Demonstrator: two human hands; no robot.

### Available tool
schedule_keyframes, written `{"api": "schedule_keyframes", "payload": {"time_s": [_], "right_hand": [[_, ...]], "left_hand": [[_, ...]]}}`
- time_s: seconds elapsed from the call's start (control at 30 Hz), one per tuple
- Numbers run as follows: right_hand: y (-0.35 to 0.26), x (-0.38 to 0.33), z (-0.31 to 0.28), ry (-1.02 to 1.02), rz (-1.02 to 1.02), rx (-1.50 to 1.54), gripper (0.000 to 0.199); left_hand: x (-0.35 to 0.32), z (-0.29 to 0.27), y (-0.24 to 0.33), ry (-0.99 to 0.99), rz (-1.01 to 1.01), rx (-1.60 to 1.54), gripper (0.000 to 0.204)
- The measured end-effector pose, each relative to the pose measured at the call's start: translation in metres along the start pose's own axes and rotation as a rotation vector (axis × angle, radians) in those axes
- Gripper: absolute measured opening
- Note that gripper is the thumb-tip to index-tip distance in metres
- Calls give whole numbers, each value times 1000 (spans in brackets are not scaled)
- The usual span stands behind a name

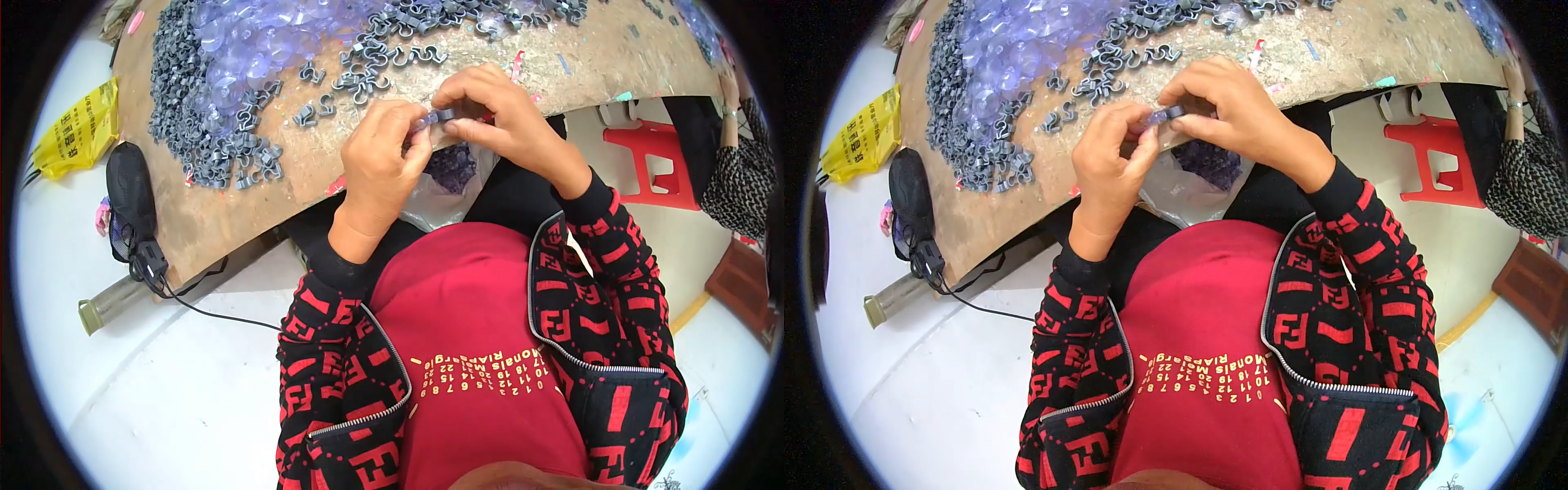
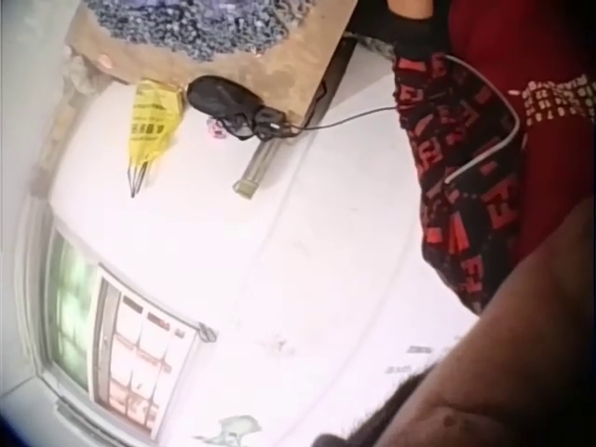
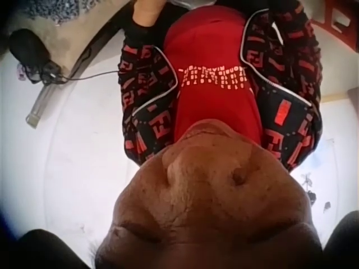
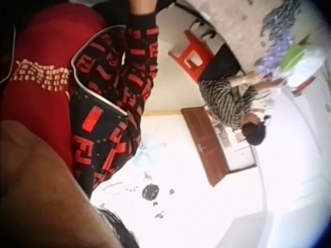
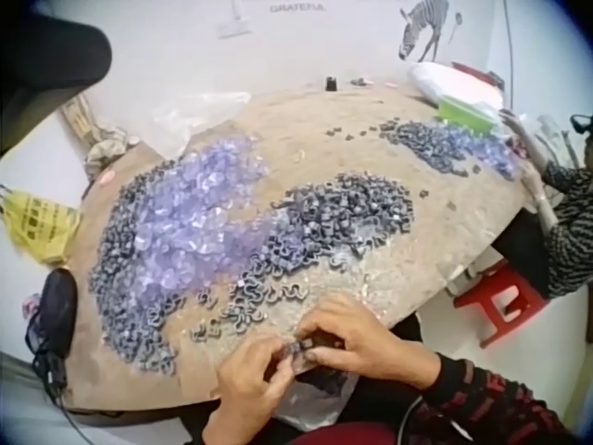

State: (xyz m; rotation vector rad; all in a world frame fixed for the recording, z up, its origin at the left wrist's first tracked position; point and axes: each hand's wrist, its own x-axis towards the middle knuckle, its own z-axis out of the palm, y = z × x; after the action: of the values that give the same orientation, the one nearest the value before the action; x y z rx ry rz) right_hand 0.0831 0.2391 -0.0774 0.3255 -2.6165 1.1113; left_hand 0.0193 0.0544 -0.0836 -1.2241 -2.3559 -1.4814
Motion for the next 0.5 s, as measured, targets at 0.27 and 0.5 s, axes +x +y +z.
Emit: {"api": "schedule_keyframes", "payload": {"time_s": [0.27, 0.5], "right_hand": [[-4, 4, -6, -40, 266, 260, 11], [1, 11, -15, -165, 422, 462, 9]], "left_hand": [[8, 3, 2, -42, 89, 71, 19], [22, -4, 1, -178, 2, -11, 17]]}}
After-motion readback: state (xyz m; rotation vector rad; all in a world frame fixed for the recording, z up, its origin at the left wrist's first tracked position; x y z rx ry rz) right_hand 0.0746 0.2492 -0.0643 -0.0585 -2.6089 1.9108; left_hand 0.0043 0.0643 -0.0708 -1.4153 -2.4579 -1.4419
